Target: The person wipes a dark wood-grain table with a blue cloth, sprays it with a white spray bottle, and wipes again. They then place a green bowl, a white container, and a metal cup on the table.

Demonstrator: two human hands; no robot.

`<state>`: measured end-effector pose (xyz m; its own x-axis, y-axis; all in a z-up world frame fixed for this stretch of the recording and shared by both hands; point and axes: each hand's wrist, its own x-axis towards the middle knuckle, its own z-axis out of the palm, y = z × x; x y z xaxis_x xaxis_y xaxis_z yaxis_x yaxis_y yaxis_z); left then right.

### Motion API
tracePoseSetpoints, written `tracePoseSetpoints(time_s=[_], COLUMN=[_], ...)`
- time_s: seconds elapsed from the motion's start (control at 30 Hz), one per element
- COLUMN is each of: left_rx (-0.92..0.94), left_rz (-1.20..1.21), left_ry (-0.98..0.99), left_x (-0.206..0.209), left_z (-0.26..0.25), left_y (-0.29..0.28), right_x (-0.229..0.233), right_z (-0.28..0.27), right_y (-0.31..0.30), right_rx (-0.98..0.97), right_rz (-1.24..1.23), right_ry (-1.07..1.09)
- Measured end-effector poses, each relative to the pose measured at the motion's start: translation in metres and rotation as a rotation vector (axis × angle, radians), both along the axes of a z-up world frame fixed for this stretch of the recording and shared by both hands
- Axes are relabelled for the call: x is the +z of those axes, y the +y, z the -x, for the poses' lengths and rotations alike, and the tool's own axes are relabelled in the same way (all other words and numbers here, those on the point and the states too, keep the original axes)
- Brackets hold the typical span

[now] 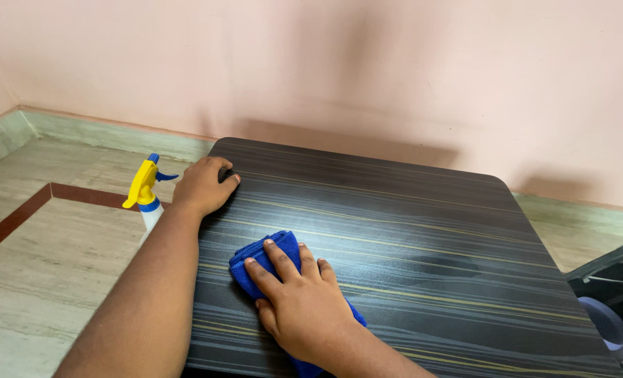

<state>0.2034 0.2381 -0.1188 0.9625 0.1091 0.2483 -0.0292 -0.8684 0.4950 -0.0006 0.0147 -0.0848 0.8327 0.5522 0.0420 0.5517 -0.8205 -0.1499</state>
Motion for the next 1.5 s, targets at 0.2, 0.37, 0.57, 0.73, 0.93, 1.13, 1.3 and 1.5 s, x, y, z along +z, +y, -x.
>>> tracePoseSetpoints(time_s=[0.2,0.37,0.57,0.73,0.93,1.13,1.3,1.5], left_rx=[-0.013,-0.028,-0.049,-0.036,-0.035,-0.045,0.113,0.194], left_rz=[0.014,0.049,0.054,0.058,0.053,-0.071,-0.142,-0.18], left_ry=[-0.017,-0.027,-0.03,-0.012,-0.008,0.028,0.282,0.141], left_x=[0.0,0.0,0.001,0.003,0.0,0.008,0.027,0.016], left_z=[0.0,0.0,0.0,0.001,-0.001,-0.009,-0.021,-0.021], left_y=[0.001,0.003,0.004,0.003,0.005,0.0,-0.016,-0.028], right_x=[0.0,0.001,0.002,0.0,-0.013,-0.022,-0.036,-0.052], right_z=[-0.008,-0.021,-0.042,-0.064,-0.097,-0.126,-0.134,-0.15], right_y=[-0.008,-0.025,-0.056,-0.09,-0.155,-0.254,-0.33,-0.383], right_rx=[-0.047,-0.11,-0.241,-0.356,-0.508,-0.726,-0.814,-0.875], right_rz=[0.024,0.045,0.099,0.156,0.191,0.104,-0.053,-0.139], right_ry=[0.005,0.013,0.012,0.034,0.023,0.045,-0.084,-0.144])
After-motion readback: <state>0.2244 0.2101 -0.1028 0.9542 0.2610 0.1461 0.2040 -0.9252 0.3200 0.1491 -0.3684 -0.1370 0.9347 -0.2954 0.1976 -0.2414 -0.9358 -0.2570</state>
